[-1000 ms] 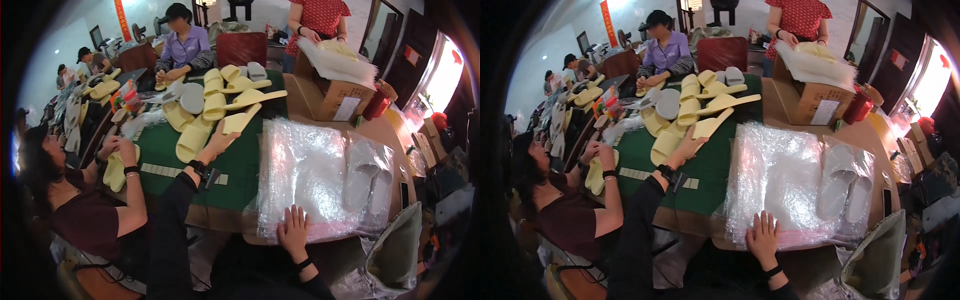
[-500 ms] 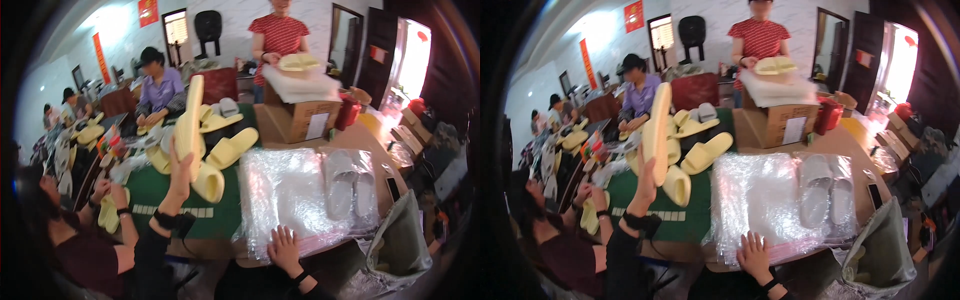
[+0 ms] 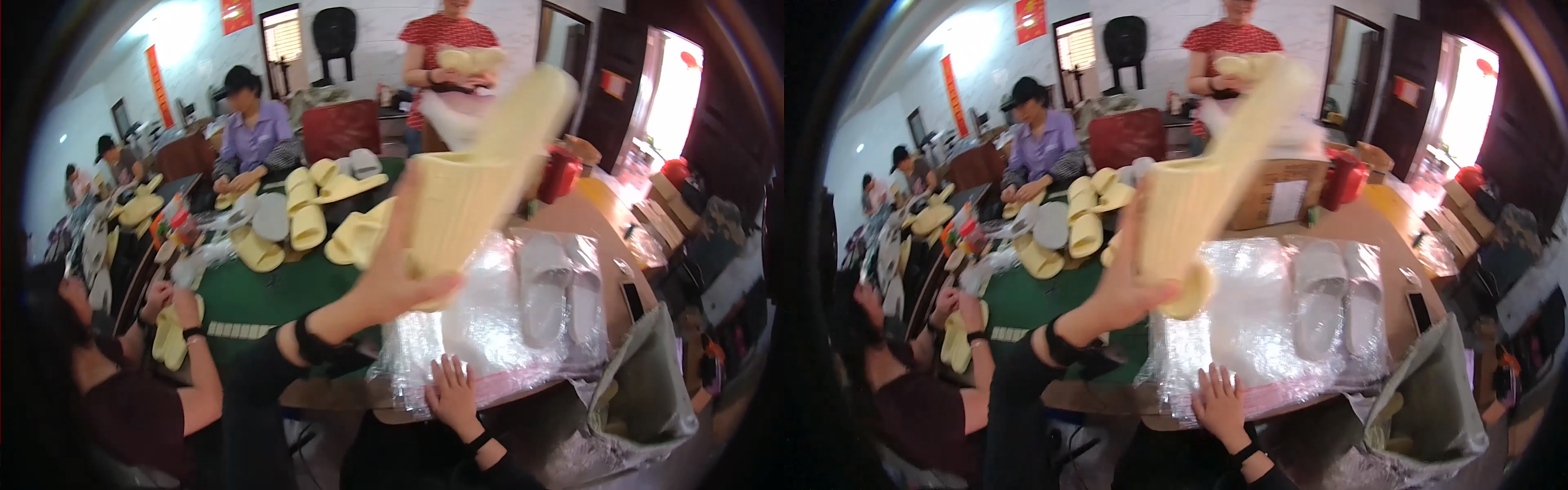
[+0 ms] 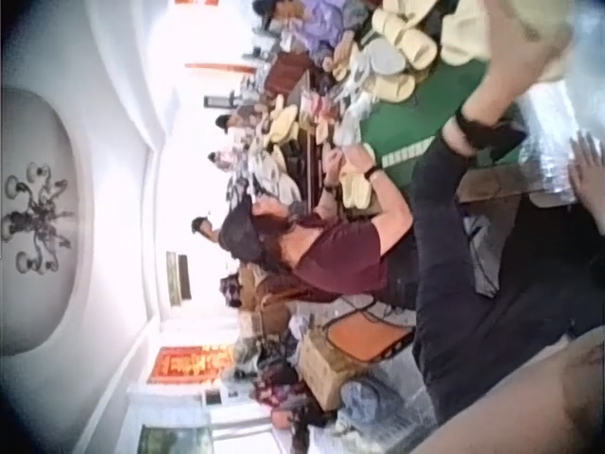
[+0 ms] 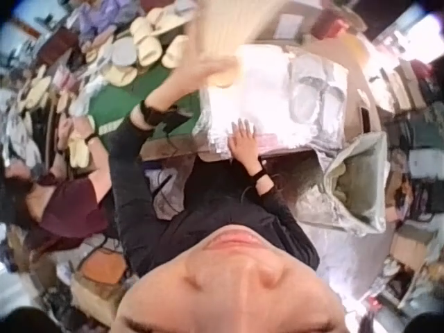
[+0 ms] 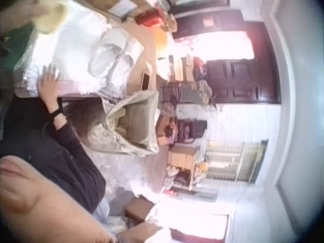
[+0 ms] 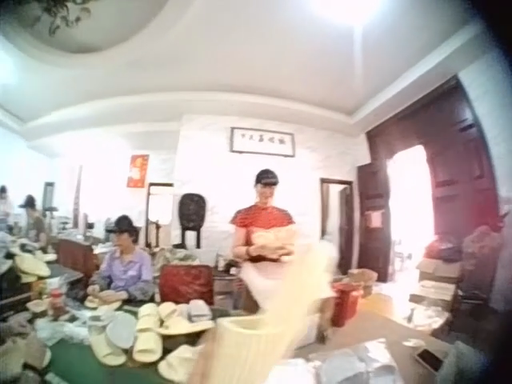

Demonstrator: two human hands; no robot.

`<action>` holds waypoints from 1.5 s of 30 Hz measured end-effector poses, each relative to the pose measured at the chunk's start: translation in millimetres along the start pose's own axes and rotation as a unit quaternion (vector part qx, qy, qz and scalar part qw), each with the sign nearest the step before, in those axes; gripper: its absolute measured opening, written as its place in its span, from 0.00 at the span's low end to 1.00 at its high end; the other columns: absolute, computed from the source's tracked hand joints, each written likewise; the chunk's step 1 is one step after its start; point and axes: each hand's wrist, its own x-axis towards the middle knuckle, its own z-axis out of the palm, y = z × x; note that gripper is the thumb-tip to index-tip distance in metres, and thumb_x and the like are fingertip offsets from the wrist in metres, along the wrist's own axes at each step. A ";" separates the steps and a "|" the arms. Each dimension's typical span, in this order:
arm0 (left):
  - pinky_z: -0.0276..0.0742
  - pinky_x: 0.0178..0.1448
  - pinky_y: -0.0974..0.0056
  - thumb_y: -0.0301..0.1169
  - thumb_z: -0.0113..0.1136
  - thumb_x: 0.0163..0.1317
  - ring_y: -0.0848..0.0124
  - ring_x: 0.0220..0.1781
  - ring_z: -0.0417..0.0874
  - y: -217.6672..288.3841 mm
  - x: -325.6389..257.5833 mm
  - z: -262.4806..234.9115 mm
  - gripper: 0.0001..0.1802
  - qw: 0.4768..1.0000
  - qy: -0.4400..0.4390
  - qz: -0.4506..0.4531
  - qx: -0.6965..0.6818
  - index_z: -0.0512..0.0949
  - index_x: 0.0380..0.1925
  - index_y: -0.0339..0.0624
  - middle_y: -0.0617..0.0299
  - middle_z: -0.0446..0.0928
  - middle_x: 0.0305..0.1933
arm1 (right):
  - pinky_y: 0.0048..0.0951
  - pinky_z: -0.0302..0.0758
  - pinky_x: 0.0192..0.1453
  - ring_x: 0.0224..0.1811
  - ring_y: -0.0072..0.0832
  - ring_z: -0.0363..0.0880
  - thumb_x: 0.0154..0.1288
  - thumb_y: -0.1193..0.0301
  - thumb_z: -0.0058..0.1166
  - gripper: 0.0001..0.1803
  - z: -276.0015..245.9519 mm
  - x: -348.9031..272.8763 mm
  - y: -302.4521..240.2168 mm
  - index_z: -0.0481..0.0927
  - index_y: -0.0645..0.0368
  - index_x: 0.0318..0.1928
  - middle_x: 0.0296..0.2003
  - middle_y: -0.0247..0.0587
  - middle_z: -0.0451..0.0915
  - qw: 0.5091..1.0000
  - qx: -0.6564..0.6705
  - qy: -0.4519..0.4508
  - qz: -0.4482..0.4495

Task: Packaging finished slippers into plastic bags and boxes at a shoe manufacturing facility.

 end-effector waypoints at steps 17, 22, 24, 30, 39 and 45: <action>0.60 0.63 0.47 0.56 0.66 0.43 0.36 0.53 0.68 -77.8 -144.2 91.7 0.55 0.925 -0.263 -0.140 0.236 0.52 0.72 0.62 0.34 0.63 0.55 | 0.47 0.72 0.51 0.51 0.45 0.77 0.61 0.58 0.55 0.21 49.7 -24.1 28.6 0.77 0.54 0.51 0.47 0.48 0.79 0.992 0.118 0.028 0.046; 0.56 0.66 0.46 0.55 0.66 0.44 0.37 0.57 0.67 -82.9 -180.9 97.4 0.54 0.925 -0.207 -0.212 0.235 0.53 0.72 0.58 0.34 0.62 0.58 | 0.47 0.66 0.61 0.58 0.47 0.71 0.59 0.58 0.58 0.24 7.0 -15.3 21.2 0.76 0.54 0.54 0.53 0.48 0.75 0.984 0.177 0.028 0.025; 0.54 0.67 0.45 0.55 0.66 0.44 0.37 0.58 0.66 -86.0 -193.8 98.7 0.54 0.925 -0.200 -0.214 0.243 0.54 0.71 0.57 0.34 0.62 0.59 | 0.46 0.62 0.65 0.60 0.46 0.70 0.58 0.62 0.59 0.25 -50.5 -11.9 5.7 0.74 0.56 0.56 0.55 0.47 0.75 0.983 0.130 -0.103 -0.072; 0.55 0.67 0.45 0.56 0.65 0.48 0.40 0.60 0.65 -82.2 -199.9 112.6 0.51 0.935 -0.135 -0.209 0.254 0.53 0.71 0.60 0.38 0.59 0.62 | 0.28 0.75 0.49 0.42 0.37 0.81 0.58 0.72 0.60 0.11 -159.7 2.3 28.9 0.82 0.62 0.42 0.38 0.47 0.82 0.803 0.512 -0.283 0.115; 0.57 0.67 0.44 0.51 0.67 0.49 0.41 0.66 0.59 -98.9 -214.1 131.5 0.49 0.930 -0.124 -0.185 0.292 0.54 0.71 0.57 0.41 0.55 0.65 | 0.31 0.74 0.33 0.33 0.34 0.80 0.60 0.70 0.60 0.26 -98.4 52.9 40.7 0.67 0.63 0.57 0.33 0.48 0.79 0.923 0.282 -0.123 0.232; 0.55 0.69 0.43 0.49 0.65 0.53 0.39 0.69 0.55 -107.2 -220.2 124.2 0.44 0.956 -0.067 -0.137 0.252 0.58 0.69 0.55 0.39 0.52 0.67 | 0.24 0.71 0.31 0.28 0.23 0.76 0.62 0.78 0.54 0.22 -79.3 57.7 45.8 0.65 0.62 0.55 0.23 0.38 0.76 0.884 0.412 -0.085 0.203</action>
